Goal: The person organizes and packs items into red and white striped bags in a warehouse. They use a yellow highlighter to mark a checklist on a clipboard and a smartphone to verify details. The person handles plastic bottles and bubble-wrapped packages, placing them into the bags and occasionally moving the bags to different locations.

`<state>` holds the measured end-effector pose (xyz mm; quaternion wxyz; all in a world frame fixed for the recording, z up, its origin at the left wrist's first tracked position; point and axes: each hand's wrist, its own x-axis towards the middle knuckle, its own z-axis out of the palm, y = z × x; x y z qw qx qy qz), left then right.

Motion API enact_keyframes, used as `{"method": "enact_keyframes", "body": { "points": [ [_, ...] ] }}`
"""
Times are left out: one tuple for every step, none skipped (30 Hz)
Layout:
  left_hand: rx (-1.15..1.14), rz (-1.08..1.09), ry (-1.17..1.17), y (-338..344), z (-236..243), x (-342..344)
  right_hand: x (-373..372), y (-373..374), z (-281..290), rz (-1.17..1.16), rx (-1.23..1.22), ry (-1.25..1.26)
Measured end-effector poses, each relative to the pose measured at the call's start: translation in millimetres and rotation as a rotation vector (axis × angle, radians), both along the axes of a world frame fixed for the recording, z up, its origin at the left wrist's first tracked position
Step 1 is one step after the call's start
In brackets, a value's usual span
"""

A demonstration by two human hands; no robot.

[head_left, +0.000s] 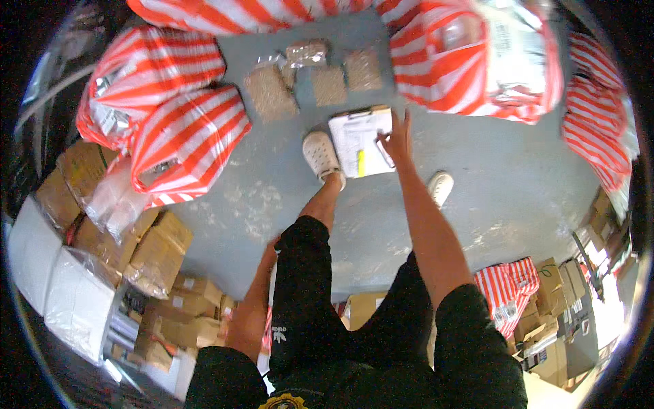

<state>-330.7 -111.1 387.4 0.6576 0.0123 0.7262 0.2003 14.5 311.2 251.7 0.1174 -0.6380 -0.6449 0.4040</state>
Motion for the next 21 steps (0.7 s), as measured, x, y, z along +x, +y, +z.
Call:
{"method": "enact_keyframes", "body": {
  "points": [
    [-0.011, -0.027, -0.121, -9.6, -2.3, 32.4, 60.8, -33.9, 19.1, 0.044, 0.077, -0.122],
    [-0.052, -0.052, -0.199, -25.4, 18.7, 50.9, 100.6, -80.5, 53.5, -0.059, -0.011, -0.105],
    [-0.084, -0.092, -0.259, -30.3, 45.6, 57.7, 142.8, -127.3, 90.2, -0.035, -0.063, -0.318],
    [-0.115, -0.133, -0.277, -29.5, 75.2, 52.0, 169.2, -159.5, 126.8, -0.034, -0.459, -0.469],
    [-0.148, -0.166, -0.288, -30.2, 104.1, 47.4, 193.3, -183.3, 174.5, -0.200, -0.628, -0.215],
    [-0.182, -0.186, -0.388, -30.0, 124.5, 73.4, 269.0, -242.8, 210.4, -0.220, -0.653, -0.328],
    [0.070, -0.304, -0.274, -19.1, 125.4, 96.5, 345.3, -294.4, 252.1, -0.235, -0.665, -0.442],
    [0.296, -0.426, -0.066, -12.5, 139.5, 84.7, 365.5, -321.0, 280.0, -0.531, -0.867, -0.376],
    [0.198, -0.282, -0.023, 6.9, 161.0, 45.7, 339.1, -333.2, 310.5, -0.734, -0.933, -0.151],
    [0.103, -0.129, -0.041, 34.7, 173.1, 27.9, 332.4, -352.3, 350.2, -0.858, -0.950, -0.153],
    [0.143, -0.076, -0.024, 47.7, 181.5, 30.0, 350.2, -374.9, 378.4, -0.888, -0.951, -0.133],
    [0.180, -0.018, 0.003, 57.7, 190.8, 31.6, 368.7, -398.6, 398.1, -0.909, -0.957, -0.106],
    [0.206, -0.047, 0.073, 67.0, 193.1, 31.3, 371.8, -424.6, 418.9, -0.995, -0.893, 0.021],
    [0.238, -0.077, 0.148, 78.4, 189.9, 29.7, 363.8, -452.0, 435.0, -1.075, -0.822, 0.159],
    [0.262, -0.195, 0.197, 88.4, 193.8, 18.9, 350.5, -461.0, 435.4, -1.117, -0.760, 0.317],
    [0.291, -0.342, 0.230, 111.0, 195.8, 14.8, 331.8, -479.3, 440.2, -1.244, -0.753, 0.385],
    [0.357, -0.361, 0.268, 114.6, 199.6, 27.7, 339.4, -524.3, 428.7, -1.266, -0.780, 0.520],
    [0.428, -0.385, 0.320, 127.1, 210.6, 42.8, 333.6, -563.3, 408.3, -1.275, -0.827, 0.464],
    [0.471, -0.641, 0.430, 166.8, 242.0, 88.7, 332.3, -593.7, 413.3, -1.274, -0.809, 0.416],
    [0.507, -0.669, 0.453, 190.0, 266.1, 94.8, 307.6, -614.9, 405.9, -1.221, -0.824, 0.458],
    [0.697, -0.666, 0.582, 207.7, 283.8, 117.1, 294.3, -639.1, 408.8, -1.196, -0.835, 0.468]
  ]
}}
